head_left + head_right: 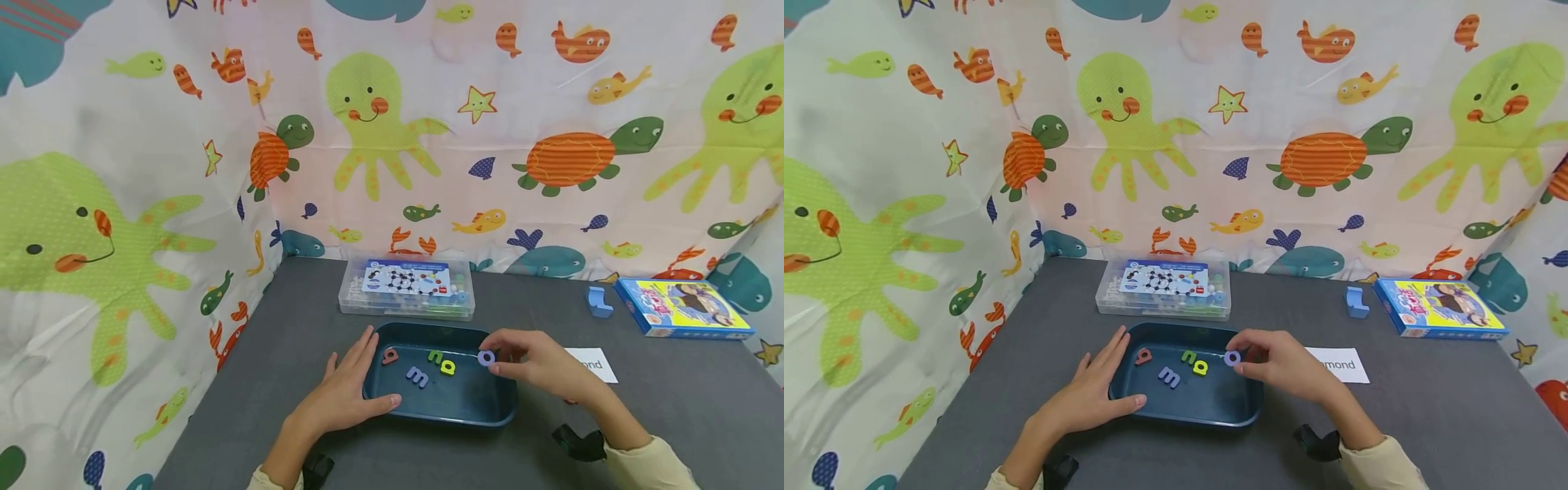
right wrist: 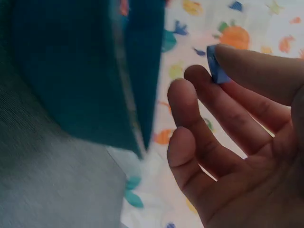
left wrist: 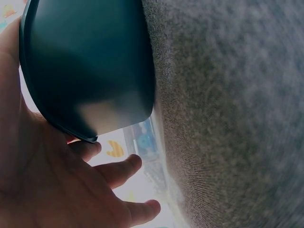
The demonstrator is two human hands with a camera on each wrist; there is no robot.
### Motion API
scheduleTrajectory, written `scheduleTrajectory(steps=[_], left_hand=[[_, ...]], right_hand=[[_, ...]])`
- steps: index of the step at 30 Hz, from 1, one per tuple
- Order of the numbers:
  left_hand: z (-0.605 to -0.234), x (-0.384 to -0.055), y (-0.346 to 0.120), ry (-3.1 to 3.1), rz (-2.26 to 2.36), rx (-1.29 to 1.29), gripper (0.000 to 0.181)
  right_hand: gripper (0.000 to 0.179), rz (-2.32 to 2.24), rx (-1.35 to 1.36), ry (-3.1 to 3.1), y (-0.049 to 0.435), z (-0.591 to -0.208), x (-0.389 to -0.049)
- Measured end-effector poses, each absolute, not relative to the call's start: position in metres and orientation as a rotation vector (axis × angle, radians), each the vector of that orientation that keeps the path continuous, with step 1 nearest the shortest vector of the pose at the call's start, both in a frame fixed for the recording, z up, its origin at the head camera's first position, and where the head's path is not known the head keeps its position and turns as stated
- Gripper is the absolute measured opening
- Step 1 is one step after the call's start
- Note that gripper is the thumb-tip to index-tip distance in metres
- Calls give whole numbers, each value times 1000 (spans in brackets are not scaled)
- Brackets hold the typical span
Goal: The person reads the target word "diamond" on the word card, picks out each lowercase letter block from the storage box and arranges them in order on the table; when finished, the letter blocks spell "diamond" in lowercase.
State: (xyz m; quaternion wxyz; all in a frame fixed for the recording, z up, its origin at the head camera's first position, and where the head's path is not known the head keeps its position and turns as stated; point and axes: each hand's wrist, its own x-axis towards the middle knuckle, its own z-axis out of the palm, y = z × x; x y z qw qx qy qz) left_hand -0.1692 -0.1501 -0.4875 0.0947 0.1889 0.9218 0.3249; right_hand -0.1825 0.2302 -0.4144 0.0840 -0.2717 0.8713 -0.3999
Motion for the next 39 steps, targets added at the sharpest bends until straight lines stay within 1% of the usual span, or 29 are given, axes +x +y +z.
scheduleTrajectory(steps=[5,10,16,24,33,36,39], left_hand=[[-486,-169,-148,2739,957,550,115],[-486,-169,-148,2740,959,536,113],[-489,-170,-150,2732,975,568,110],[-488,-169,-153,2725,996,593,109],[-490,-170,-151,2707,994,603,108],[-488,-170,-152,2713,989,594,109],[-487,-170,-154,2714,993,588,110]], right_hand=[[22,-1016,-940,2528,211,-420,-194],[18,-892,-1060,2508,186,-410,-211],[11,-827,-1079,2484,154,-410,-231],[10,-698,-1079,2476,118,-429,-248],[10,-594,-1040,2496,107,-453,-254],[14,-593,-1036,2503,108,-456,-254],[13,-622,-1024,2503,111,-456,-253]])
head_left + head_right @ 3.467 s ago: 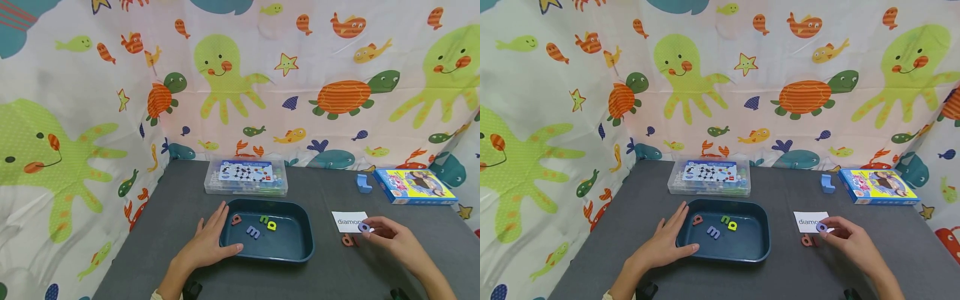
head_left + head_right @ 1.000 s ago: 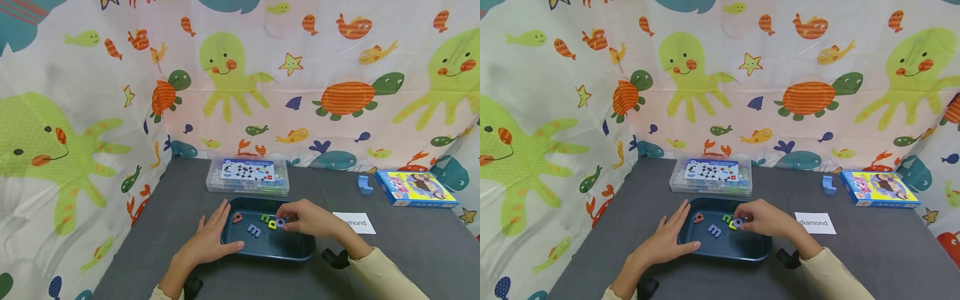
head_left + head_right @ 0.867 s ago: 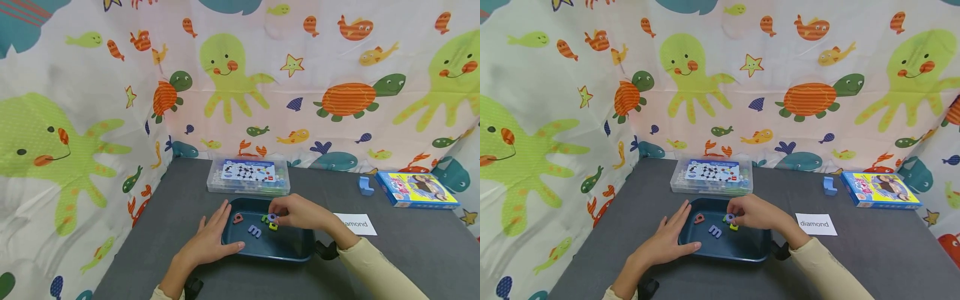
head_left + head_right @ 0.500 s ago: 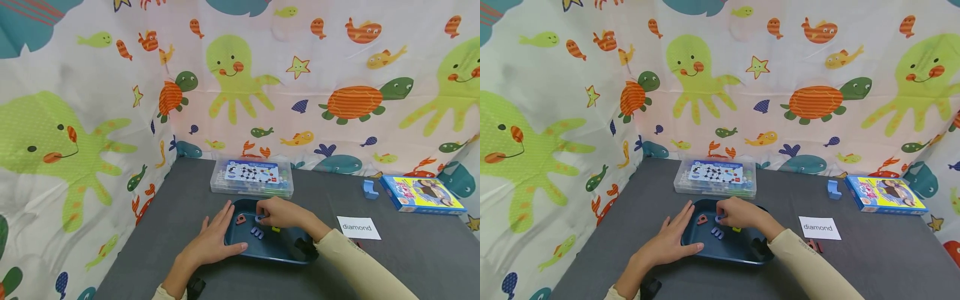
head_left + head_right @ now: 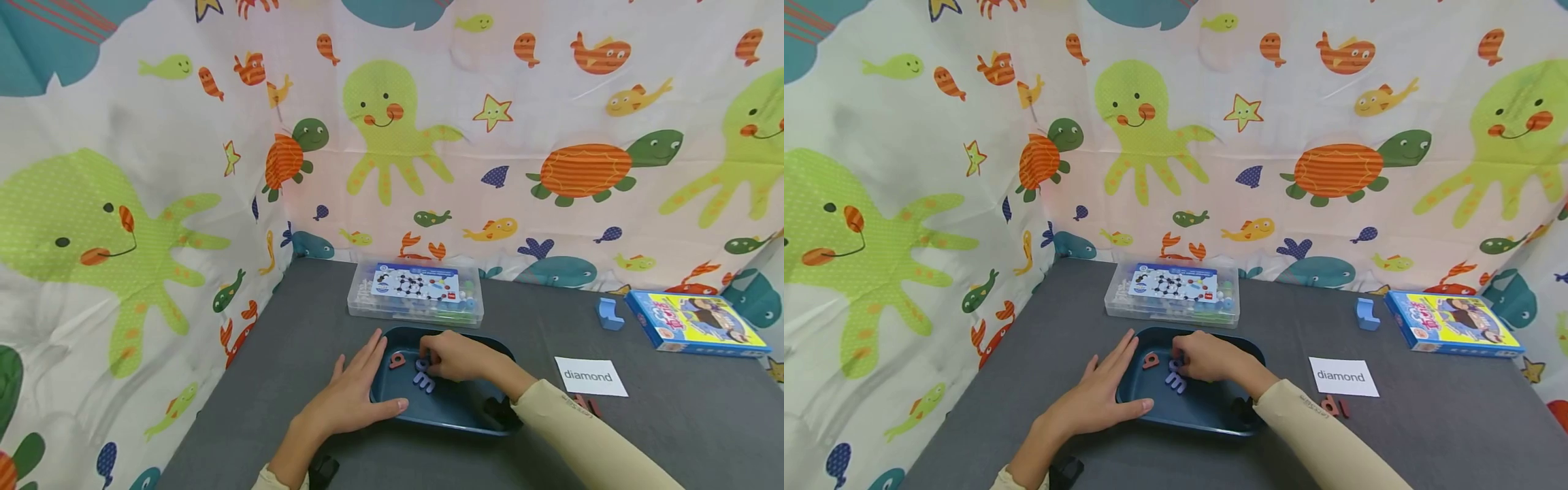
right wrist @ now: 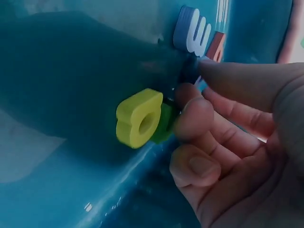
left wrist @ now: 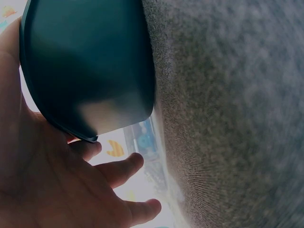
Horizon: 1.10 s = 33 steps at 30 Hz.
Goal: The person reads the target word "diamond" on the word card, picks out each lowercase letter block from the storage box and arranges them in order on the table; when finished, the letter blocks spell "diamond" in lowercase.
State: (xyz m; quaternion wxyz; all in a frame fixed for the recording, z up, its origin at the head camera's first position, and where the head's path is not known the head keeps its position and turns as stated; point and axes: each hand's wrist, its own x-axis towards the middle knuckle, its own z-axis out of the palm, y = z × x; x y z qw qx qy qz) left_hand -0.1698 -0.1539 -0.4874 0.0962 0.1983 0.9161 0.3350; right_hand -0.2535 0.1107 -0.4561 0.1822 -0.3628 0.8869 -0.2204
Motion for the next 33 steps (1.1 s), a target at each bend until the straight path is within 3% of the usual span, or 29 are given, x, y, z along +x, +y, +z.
scheduleTrajectory(steps=[17,33], left_hand=[[-487,-168,-154,2715,1009,602,109],[-486,-170,-151,2715,994,581,107]], right_hand=[[29,-618,-1154,2405,109,-464,-247],[15,-750,-1147,2387,117,-469,-251]])
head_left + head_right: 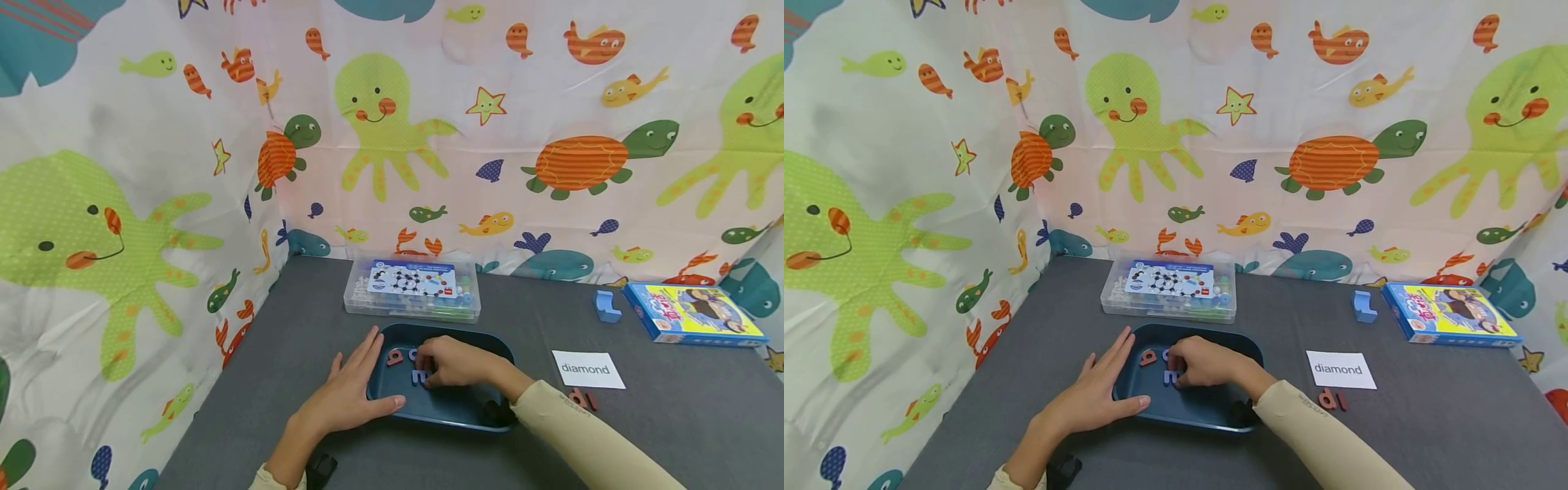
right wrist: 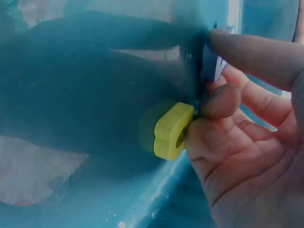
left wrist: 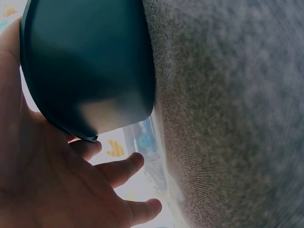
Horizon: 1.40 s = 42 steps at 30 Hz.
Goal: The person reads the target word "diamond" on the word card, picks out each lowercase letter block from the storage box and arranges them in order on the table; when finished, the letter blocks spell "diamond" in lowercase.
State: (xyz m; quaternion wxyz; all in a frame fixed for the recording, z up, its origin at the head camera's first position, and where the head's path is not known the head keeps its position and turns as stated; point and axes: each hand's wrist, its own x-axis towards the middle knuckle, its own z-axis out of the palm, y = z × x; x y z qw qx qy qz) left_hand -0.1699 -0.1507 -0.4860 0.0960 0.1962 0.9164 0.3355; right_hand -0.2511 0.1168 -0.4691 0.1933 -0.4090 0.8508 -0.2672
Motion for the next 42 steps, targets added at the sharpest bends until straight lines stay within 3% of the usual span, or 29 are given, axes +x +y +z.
scheduleTrajectory(steps=[14,33,42], left_hand=[[-489,-170,-148,2707,996,578,108],[-486,-169,-150,2707,999,539,108],[-487,-172,-148,2704,991,533,109]], right_hand=[[17,-1054,-966,2329,137,-440,-246],[22,-1217,-960,2374,184,-415,-223],[25,-1285,-767,2471,213,-409,-206]])
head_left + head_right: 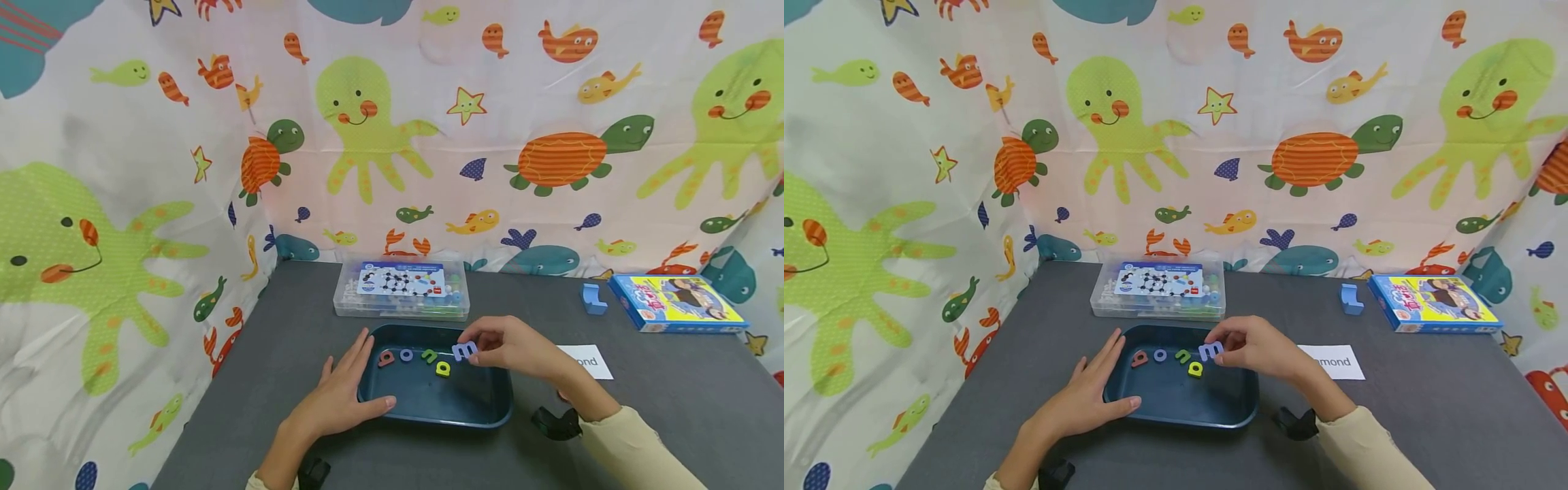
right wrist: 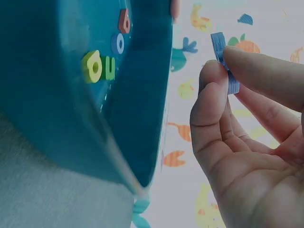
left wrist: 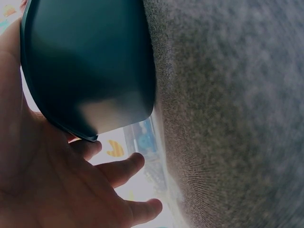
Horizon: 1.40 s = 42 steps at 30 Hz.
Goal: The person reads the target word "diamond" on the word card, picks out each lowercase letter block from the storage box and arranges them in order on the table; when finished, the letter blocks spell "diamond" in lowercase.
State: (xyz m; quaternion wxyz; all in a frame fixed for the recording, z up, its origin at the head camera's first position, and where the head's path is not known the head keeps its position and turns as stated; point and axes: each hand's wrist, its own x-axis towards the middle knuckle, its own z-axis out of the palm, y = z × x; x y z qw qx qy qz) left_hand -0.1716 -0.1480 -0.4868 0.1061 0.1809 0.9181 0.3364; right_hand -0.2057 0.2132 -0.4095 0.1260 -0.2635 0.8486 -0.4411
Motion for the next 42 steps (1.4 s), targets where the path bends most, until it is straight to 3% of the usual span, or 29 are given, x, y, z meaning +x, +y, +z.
scheduleTrajectory(steps=[42], left_hand=[[-486,-171,-150,2686,992,517,109]], right_hand=[[42,-1551,59,2559,353,-465,-135]])
